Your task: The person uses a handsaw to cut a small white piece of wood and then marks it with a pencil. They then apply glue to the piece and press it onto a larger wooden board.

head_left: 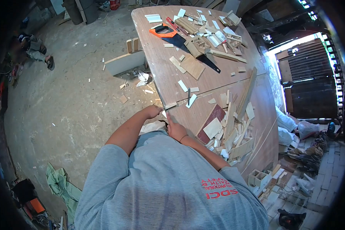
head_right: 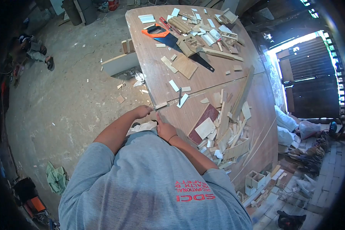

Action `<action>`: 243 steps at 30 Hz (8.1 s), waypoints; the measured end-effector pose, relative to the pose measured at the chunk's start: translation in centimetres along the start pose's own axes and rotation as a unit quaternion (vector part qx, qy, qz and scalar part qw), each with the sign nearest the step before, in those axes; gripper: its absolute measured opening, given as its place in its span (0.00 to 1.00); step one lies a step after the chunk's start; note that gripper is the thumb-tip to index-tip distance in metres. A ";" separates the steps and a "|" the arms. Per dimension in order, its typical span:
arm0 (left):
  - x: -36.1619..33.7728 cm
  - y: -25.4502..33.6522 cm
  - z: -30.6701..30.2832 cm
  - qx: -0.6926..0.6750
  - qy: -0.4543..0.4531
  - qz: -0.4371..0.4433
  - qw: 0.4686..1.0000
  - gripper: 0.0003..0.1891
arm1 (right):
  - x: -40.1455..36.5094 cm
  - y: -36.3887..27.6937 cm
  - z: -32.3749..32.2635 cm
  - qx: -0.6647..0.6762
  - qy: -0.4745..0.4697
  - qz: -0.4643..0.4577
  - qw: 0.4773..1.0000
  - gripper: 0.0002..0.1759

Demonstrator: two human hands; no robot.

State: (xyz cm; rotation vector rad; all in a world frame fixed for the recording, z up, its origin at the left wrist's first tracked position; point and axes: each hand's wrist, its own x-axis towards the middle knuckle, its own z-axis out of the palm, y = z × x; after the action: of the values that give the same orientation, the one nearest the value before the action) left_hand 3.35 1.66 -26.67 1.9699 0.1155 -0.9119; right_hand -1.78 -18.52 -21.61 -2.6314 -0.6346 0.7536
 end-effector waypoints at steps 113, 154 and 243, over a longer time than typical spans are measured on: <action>-4.8 4.0 -1.3 0.048 0.087 -0.018 0.995 0.32 | -3.9 -1.0 -6.0 0.302 0.144 -0.050 0.941 0.16; -3.2 2.4 1.3 0.196 0.142 0.006 0.970 0.20 | -8.4 0.3 -3.0 0.307 0.258 -0.038 0.915 0.21; -2.4 3.2 1.8 0.236 0.133 -0.113 0.956 0.13 | -5.4 -2.4 -1.3 0.019 -0.013 0.046 0.999 0.37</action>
State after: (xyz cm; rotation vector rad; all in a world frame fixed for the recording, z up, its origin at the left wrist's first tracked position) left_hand 1.94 -0.86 -23.38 2.5644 0.3051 -0.8700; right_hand -5.92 -19.42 -17.30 -2.6361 -0.5032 0.8189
